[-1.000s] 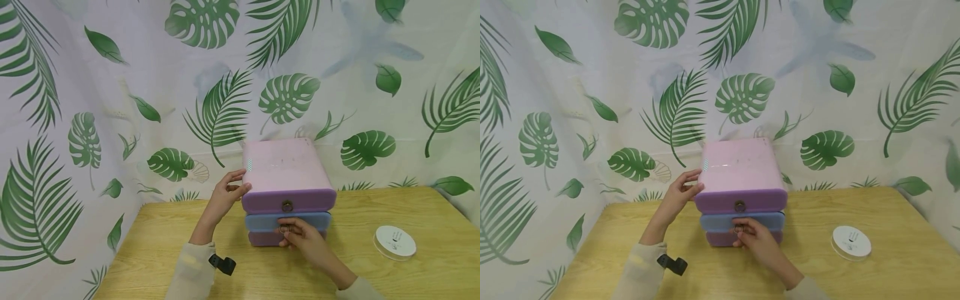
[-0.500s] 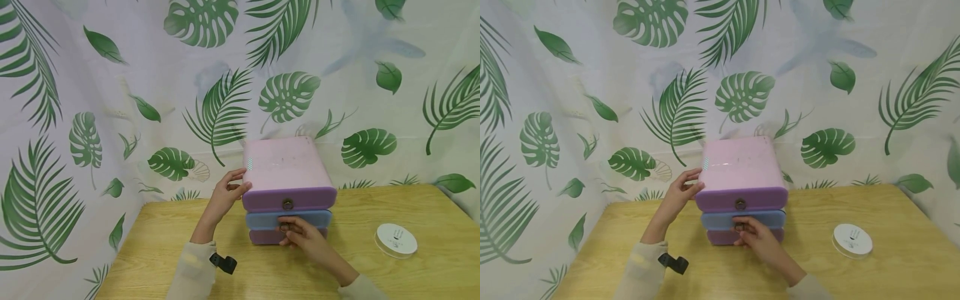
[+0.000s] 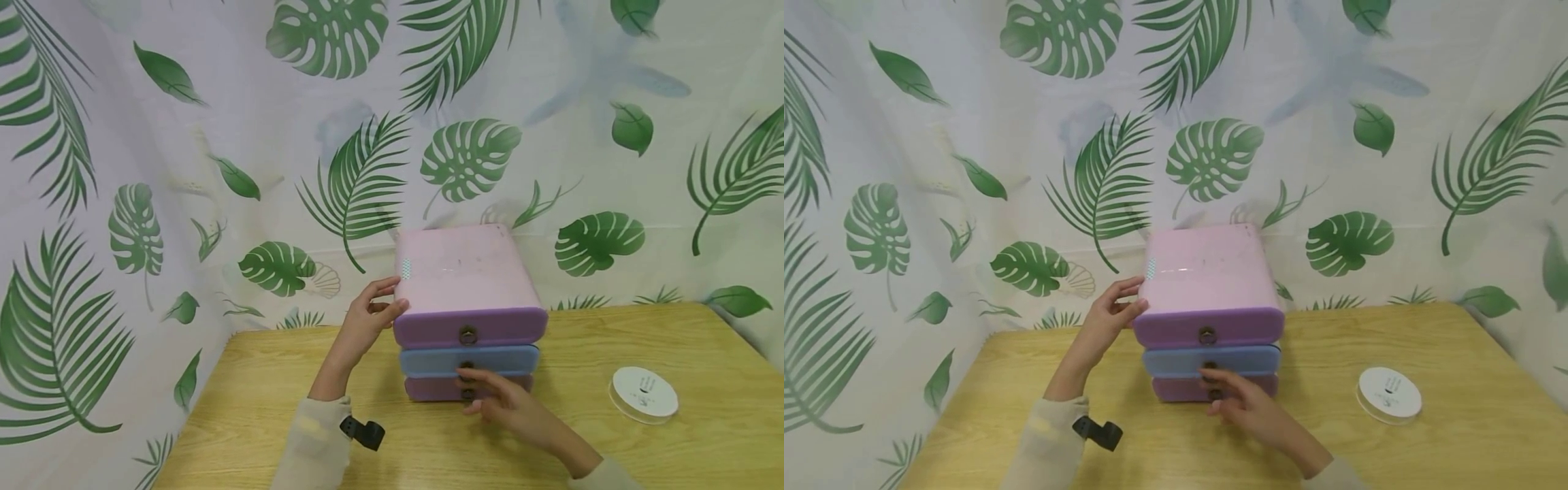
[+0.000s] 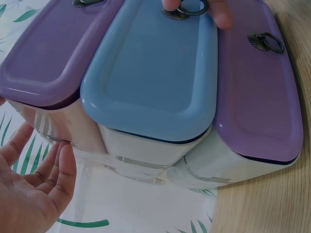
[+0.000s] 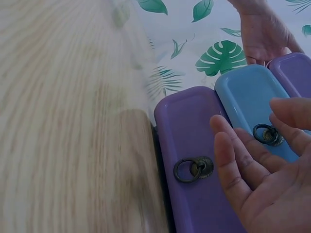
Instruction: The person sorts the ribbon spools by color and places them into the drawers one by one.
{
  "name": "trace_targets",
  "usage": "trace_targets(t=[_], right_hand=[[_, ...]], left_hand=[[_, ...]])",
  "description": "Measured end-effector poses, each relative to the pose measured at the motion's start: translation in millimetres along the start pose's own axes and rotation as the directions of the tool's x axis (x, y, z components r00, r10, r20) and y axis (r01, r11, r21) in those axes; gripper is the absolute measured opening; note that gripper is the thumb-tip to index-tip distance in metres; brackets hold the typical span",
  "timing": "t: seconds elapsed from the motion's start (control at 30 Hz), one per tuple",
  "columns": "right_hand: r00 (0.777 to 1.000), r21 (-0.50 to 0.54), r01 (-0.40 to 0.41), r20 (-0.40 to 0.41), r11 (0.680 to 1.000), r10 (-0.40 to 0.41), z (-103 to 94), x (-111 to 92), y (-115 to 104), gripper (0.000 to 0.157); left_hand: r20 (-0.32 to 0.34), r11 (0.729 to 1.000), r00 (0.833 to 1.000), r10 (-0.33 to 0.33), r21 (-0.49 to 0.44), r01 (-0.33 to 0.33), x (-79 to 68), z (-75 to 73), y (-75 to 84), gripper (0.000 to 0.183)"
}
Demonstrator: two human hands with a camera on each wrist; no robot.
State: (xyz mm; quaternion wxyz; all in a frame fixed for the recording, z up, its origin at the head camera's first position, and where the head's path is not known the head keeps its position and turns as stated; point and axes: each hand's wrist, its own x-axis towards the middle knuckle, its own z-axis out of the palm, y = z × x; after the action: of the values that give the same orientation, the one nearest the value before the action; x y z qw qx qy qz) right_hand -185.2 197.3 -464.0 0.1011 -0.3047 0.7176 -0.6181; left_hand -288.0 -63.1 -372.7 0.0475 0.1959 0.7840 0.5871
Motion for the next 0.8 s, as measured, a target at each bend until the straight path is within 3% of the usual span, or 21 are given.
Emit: trace_targets(t=[0.47,0.8], right_hand=[[0.996,0.034,-0.068,-0.056,0.997,0.070,-5.3,-10,13,0.047],[0.994,-0.044,-0.075,-0.084,0.996,0.071,-6.9,-10,18,0.046]], left_hand=[[0.006,1.000,1.000,0.006,-0.020,-0.006,-1.0,-1.3,-1.1,0.054],[0.014,1.000,1.000,0.013,-0.007,-0.013,-0.2,-1.3,-0.6,0.056]])
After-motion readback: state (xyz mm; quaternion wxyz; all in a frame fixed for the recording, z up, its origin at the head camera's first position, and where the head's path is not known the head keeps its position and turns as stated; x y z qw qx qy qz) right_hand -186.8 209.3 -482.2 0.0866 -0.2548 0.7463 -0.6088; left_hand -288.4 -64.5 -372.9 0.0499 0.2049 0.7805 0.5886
